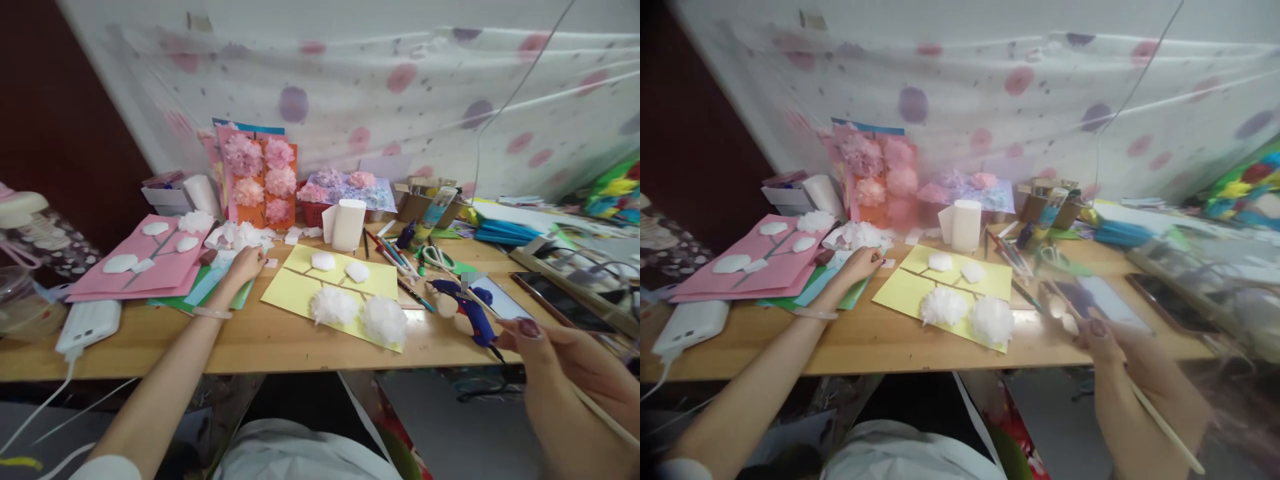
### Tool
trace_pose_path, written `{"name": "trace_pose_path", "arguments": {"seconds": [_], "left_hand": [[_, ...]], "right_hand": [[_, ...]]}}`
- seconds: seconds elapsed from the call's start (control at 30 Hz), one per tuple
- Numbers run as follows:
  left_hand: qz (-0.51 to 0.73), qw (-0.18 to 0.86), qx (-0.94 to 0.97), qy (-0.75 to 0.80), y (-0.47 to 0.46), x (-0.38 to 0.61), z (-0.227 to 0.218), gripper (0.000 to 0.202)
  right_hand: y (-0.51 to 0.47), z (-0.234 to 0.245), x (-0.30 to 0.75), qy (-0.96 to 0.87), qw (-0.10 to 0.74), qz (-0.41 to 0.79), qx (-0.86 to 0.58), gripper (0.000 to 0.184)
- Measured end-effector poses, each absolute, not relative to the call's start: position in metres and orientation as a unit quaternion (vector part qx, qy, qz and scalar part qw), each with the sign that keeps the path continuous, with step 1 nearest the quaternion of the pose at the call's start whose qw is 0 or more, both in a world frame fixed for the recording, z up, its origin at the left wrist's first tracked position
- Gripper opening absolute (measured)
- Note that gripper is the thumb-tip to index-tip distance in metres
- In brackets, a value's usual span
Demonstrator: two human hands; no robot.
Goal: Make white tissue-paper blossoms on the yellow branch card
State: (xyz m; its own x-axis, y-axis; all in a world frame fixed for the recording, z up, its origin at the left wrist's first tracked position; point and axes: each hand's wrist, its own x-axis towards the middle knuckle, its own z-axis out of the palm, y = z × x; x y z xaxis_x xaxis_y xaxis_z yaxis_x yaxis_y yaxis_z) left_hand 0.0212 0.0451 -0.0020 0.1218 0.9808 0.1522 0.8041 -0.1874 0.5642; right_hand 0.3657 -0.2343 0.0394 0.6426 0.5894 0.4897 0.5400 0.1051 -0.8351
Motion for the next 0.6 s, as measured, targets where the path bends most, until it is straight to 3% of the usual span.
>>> {"name": "trace_pose_path", "arguments": {"seconds": [0.1,0.23,0.4,0.6], "left_hand": [[0.279,0.215,0.721,0.597,0.043,0.021,-0.001,0.015],[0.339,0.279,0.682,0.585,0.033,0.023,0.007,0.012],[0.404,0.375,0.627,0.550,0.005,0.033,0.023,0.017],[0.382,0.615,0.591,0.356,-0.055,0.060,0.051,0.035]], "right_hand": [[-0.238,0.049,0.356,-0.360,0.612,-0.040,-0.703,0.030],[-0.232,0.034,0.353,-0.373,0.606,0.039,-0.701,0.039],[-0.221,0.010,0.342,-0.451,0.646,0.149,-0.597,0.041],[-0.194,0.011,0.321,-0.472,0.656,0.296,-0.509,0.047]]}}
